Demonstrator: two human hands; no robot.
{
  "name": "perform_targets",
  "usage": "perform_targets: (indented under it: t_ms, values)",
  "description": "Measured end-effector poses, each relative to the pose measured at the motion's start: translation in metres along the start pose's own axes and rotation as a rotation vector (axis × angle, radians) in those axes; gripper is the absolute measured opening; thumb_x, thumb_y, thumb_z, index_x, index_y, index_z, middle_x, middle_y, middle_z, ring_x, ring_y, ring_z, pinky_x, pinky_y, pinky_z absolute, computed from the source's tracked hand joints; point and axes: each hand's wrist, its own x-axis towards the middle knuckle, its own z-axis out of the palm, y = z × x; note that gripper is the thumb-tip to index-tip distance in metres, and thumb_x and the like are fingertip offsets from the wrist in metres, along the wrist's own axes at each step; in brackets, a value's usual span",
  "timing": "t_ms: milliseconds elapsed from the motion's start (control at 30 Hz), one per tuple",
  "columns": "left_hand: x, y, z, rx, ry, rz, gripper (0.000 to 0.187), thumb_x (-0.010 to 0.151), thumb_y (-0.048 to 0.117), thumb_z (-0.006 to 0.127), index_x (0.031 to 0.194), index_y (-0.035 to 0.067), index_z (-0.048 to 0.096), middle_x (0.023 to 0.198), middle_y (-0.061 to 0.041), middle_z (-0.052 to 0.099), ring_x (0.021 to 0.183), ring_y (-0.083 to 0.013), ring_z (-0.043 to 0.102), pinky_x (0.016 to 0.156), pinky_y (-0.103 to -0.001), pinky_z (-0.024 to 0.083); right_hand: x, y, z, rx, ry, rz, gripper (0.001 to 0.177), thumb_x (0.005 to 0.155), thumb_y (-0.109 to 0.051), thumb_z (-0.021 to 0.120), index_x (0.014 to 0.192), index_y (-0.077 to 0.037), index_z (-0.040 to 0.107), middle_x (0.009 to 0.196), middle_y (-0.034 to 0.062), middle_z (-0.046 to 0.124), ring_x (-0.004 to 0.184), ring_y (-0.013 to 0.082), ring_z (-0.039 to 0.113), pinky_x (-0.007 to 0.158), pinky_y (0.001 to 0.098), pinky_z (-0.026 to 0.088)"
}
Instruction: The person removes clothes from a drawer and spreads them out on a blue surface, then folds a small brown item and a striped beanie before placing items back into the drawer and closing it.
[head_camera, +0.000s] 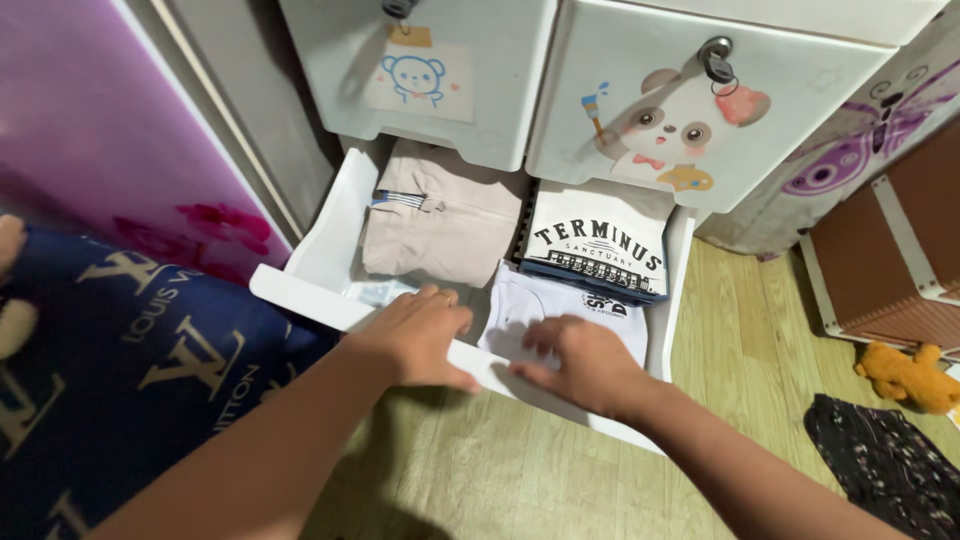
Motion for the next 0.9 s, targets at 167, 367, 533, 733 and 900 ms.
perform_targets:
  t_ms: [167,367,533,733,900]
  values:
    - [-0.004,-0.029,0.043,0.228,0.261,0.062,0.030,0.076,0.012,0.070,0.106,0.009,0.069,0.109,-0.009,0.066,0.112,-0.0304,0.058,0.097,-0.044,0.044,-0.019,-0.025,0.007,-0.097,-0.051,-0.042,0.057,0.076,-0.031,0.081,0.126,-0.011,0.061,0.113,0.0094,0.067,0.104,0.0304,0.067,0.090,0.0409,0.055]
    - [0.000,-0.037,0.043,0.150,0.357,0.081,0.029,0.075,-0.006,0.057,0.094,0.010,0.072,0.096,-0.012,0.070,0.101,-0.0330,0.063,0.087,-0.047,0.044,-0.023,-0.030,0.009,-0.178,0.006,-0.057,0.052,0.075,-0.021,0.077,0.119,-0.003,0.058,0.114,0.0127,0.062,0.109,0.0312,0.062,0.091,0.0429,0.054]
    - [-0.003,-0.027,0.002,0.107,0.338,0.066,0.025,0.074,-0.002,0.062,0.092,0.010,0.075,0.096,-0.015,0.073,0.100,-0.0366,0.066,0.088,-0.049,0.048,-0.025,-0.044,-0.014,-0.184,0.077,0.027,0.049,0.072,-0.022,0.077,0.113,-0.005,0.059,0.108,0.0102,0.062,0.106,0.0302,0.061,0.089,0.0432,0.055]
    - [0.000,-0.015,-0.035,0.087,0.308,0.036,0.028,0.075,0.000,0.064,0.094,0.016,0.078,0.097,-0.012,0.075,0.098,-0.0353,0.070,0.087,-0.048,0.053,-0.018,-0.041,-0.036,-0.184,0.201,0.043,0.053,0.068,-0.027,0.080,0.116,-0.009,0.064,0.109,0.0090,0.063,0.106,0.0303,0.060,0.087,0.0451,0.055]
    - [0.023,-0.015,-0.051,0.118,0.368,0.056,0.034,0.074,0.007,0.073,0.103,0.024,0.078,0.095,-0.009,0.076,0.101,-0.0312,0.068,0.091,-0.048,0.049,-0.002,-0.021,-0.052,-0.216,0.308,0.015,0.049,0.069,-0.027,0.080,0.112,-0.008,0.068,0.107,0.0092,0.065,0.109,0.0305,0.060,0.086,0.0452,0.055]
